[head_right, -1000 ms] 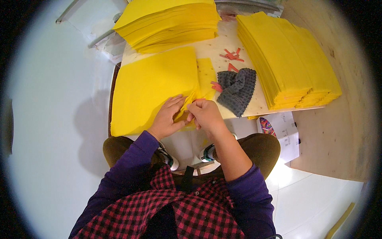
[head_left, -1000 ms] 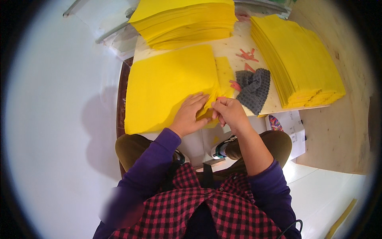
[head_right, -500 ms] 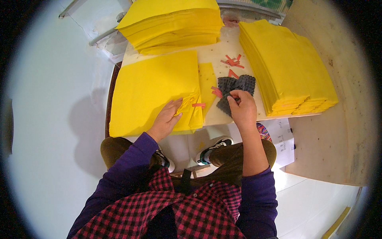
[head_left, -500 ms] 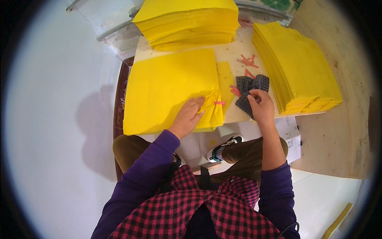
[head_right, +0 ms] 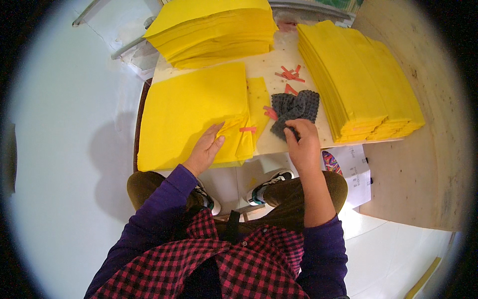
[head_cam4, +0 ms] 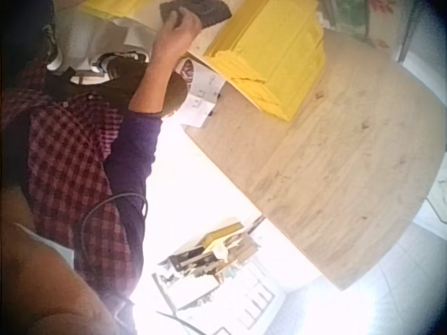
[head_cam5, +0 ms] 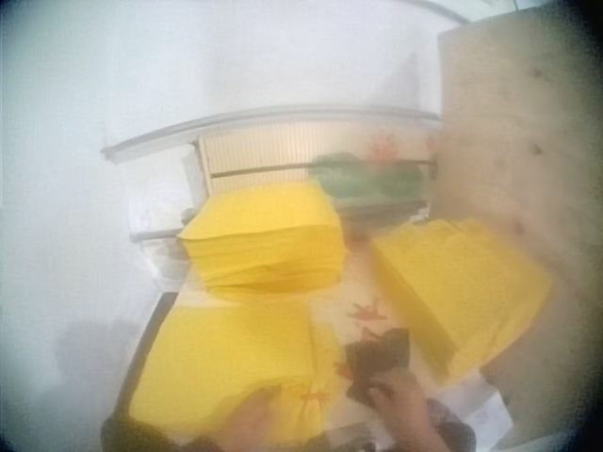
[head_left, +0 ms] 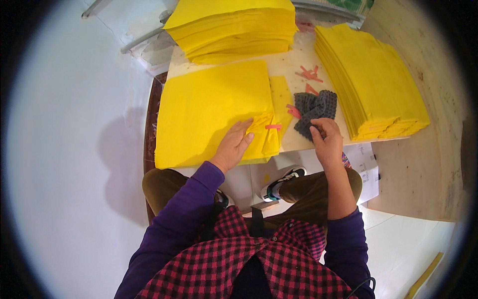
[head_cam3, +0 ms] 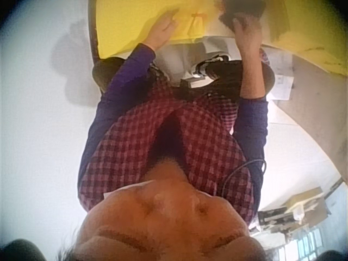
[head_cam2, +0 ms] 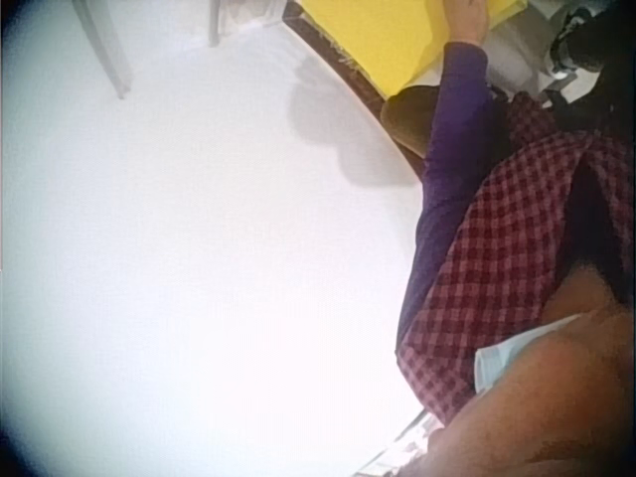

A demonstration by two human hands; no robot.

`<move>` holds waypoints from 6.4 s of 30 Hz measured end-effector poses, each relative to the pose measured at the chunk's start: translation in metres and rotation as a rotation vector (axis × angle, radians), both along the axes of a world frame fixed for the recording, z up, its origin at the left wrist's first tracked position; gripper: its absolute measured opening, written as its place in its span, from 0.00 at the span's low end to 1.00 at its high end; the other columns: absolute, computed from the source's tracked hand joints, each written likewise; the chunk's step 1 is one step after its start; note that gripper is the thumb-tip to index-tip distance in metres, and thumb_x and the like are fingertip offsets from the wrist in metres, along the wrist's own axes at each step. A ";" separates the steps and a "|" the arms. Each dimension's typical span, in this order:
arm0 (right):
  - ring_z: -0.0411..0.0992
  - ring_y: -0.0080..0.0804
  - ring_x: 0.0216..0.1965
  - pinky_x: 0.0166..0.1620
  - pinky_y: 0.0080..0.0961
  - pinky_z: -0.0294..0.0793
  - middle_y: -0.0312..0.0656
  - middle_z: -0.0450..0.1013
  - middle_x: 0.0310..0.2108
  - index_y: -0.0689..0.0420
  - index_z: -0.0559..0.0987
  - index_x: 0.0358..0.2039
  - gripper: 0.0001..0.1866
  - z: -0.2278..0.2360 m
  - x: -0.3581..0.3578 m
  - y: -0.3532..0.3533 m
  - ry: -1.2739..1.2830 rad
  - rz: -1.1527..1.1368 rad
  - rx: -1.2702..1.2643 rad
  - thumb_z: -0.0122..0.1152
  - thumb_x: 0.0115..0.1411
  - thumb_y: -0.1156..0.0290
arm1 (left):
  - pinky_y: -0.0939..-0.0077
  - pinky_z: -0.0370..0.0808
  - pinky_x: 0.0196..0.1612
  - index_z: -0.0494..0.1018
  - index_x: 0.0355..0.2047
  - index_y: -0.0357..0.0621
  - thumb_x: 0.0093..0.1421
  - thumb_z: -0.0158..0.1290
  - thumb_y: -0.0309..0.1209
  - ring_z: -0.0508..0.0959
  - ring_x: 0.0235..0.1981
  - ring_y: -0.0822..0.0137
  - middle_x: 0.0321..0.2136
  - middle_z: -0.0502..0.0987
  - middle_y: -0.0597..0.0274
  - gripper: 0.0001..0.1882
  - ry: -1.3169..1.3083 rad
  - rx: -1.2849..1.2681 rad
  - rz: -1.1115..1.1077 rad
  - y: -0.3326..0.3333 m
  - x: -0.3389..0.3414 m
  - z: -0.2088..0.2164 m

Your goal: The person folds large yellow sheets by hand on a low table, repeatedly folding each sheet in half and then into thirds, then stacking the folded sheets on the right side of the table.

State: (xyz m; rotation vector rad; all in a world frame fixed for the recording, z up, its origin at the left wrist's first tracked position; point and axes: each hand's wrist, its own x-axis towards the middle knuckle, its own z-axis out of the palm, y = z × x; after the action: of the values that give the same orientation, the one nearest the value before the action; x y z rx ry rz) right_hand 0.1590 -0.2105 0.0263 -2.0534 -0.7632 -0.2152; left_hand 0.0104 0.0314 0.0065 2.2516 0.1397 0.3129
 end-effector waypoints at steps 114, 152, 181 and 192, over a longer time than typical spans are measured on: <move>0.75 0.49 0.36 0.57 0.42 0.62 0.49 0.76 0.29 0.58 0.78 0.35 0.09 0.026 -0.005 0.094 0.010 0.477 -0.396 0.61 0.54 0.69 | 0.60 0.67 0.55 0.71 0.48 0.38 0.54 0.54 0.29 0.71 0.52 0.51 0.50 0.73 0.50 0.20 0.096 0.431 -0.118 0.059 -0.066 0.031; 0.70 0.27 0.33 0.48 0.23 0.68 0.40 0.72 0.28 0.63 0.76 0.32 0.05 0.009 -0.008 0.088 0.277 0.314 -0.265 0.60 0.57 0.76 | 0.86 0.67 0.37 0.78 0.38 0.38 0.58 0.55 0.21 0.71 0.31 0.80 0.35 0.78 0.69 0.08 0.031 -0.339 0.451 0.192 -0.172 -0.001; 0.67 0.19 0.35 0.41 0.18 0.69 0.34 0.71 0.33 0.61 0.73 0.41 0.08 -0.007 -0.010 0.136 0.383 0.063 0.225 0.50 0.67 0.71 | 0.74 0.67 0.35 0.71 0.34 0.35 0.64 0.50 0.30 0.70 0.29 0.64 0.26 0.70 0.56 0.09 -0.376 -0.232 0.649 0.198 -0.119 -0.013; 0.65 0.20 0.34 0.39 0.19 0.67 0.34 0.70 0.32 0.62 0.74 0.39 0.10 -0.008 -0.014 0.138 0.164 0.085 0.210 0.49 0.68 0.68 | 0.79 0.66 0.32 0.70 0.36 0.36 0.68 0.45 0.33 0.67 0.27 0.74 0.24 0.69 0.65 0.11 -0.464 -0.185 0.721 0.189 -0.119 -0.002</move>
State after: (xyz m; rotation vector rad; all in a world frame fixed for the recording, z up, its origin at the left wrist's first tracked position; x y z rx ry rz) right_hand 0.1448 -0.0728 0.0182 -1.8117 -0.6943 -0.0739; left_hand -0.1090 0.2204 0.0045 1.8176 0.7011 1.1386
